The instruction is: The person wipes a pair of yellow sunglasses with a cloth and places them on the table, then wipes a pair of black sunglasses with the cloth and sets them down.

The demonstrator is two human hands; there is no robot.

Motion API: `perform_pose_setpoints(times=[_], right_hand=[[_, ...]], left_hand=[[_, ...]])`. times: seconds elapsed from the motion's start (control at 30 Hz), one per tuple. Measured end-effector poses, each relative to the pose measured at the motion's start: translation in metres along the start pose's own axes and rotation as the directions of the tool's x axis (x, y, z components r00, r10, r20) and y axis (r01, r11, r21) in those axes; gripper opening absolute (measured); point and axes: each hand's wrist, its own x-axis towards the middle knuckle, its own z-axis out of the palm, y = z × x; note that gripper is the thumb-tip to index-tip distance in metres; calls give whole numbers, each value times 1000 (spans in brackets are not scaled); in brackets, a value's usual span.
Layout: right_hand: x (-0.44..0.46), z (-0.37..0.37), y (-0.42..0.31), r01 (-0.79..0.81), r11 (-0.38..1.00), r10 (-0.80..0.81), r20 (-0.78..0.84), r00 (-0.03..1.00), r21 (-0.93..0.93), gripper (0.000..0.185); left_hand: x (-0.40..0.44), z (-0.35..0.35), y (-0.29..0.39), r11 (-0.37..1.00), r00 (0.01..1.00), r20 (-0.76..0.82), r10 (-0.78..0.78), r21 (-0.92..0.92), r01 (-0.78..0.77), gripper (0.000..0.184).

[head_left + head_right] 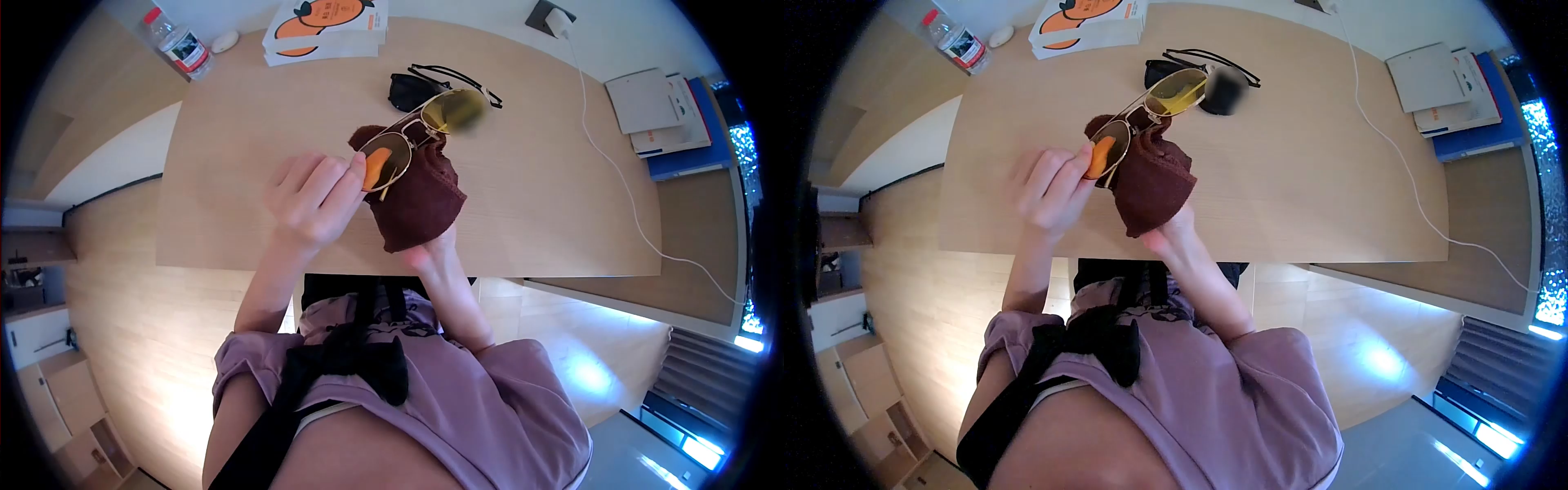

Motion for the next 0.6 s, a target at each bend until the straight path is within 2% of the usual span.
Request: perform_pose_setpoints(times=[0.07, 0.13, 0.17, 0.2, 0.27, 0.3, 0.33, 0.37, 0.43, 0.47, 0.53, 0.57, 0.6], right_hand=[[0, -7, -1, -4, 999, 3, -25, 1000, -34, 32], [-4, -12, -3, 32, 999, -32, 67, 997, 5, 32], [-3, -17, -5, 32, 999, -33, 66, 997, 4, 32], [-1, -25, -9, 72, 984, -59, 83, 995, -162, 32], [4, -43, -17, 149, 869, -99, 130, 987, -473, 32], [5, -46, -20, 185, 772, -112, 156, 981, -608, 32], [4, -48, -21, 200, 714, -117, 168, 979, -670, 32], [3, -49, -23, 215, 652, -122, 180, 976, -727, 32], [-6, -29, -28, 168, 535, -138, 111, 984, -828, 31], [-11, -17, -30, 141, 473, -148, 79, 986, -870, 30], [-16, -6, -32, 95, 376, -166, 34, 986, -922, 29], [-18, -5, -33, 78, 343, -171, 20, 985, -936, 29], [-18, -8, -34, 182, 365, -175, 125, 977, -913, 27]], left_hand=[[-2, 1, 0, 1000, 1000, 3, -15, -7, 15, 17], [-3, 1, 1, 988, 991, 7, -131, -87, 131, 19], [-3, -1, 1, 987, 991, 6, -132, -88, 132, 19], [-3, -4, 0, 974, 981, 21, -192, -116, 193, 18], [-6, -5, -5, 957, 967, 38, -250, -142, 253, 18], [-10, -4, -9, 928, 943, 41, -331, -170, 333, 18], [-13, -2, -10, 890, 911, 47, -410, -199, 411, 19], [-15, -1, -10, 889, 910, 48, -411, -202, 412, 19], [-16, -1, -9, 857, 861, 115, -495, -99, 506, 27], [-16, -1, -6, 857, 862, 116, -494, -101, 505, 27], [-16, -5, 5, 668, 683, 290, -670, -166, 726, 33], [-23, -7, 11, 668, 683, 289, -670, -165, 725, 33], [-36, -9, 19, 590, 642, 294, -708, -253, 767, 34]])
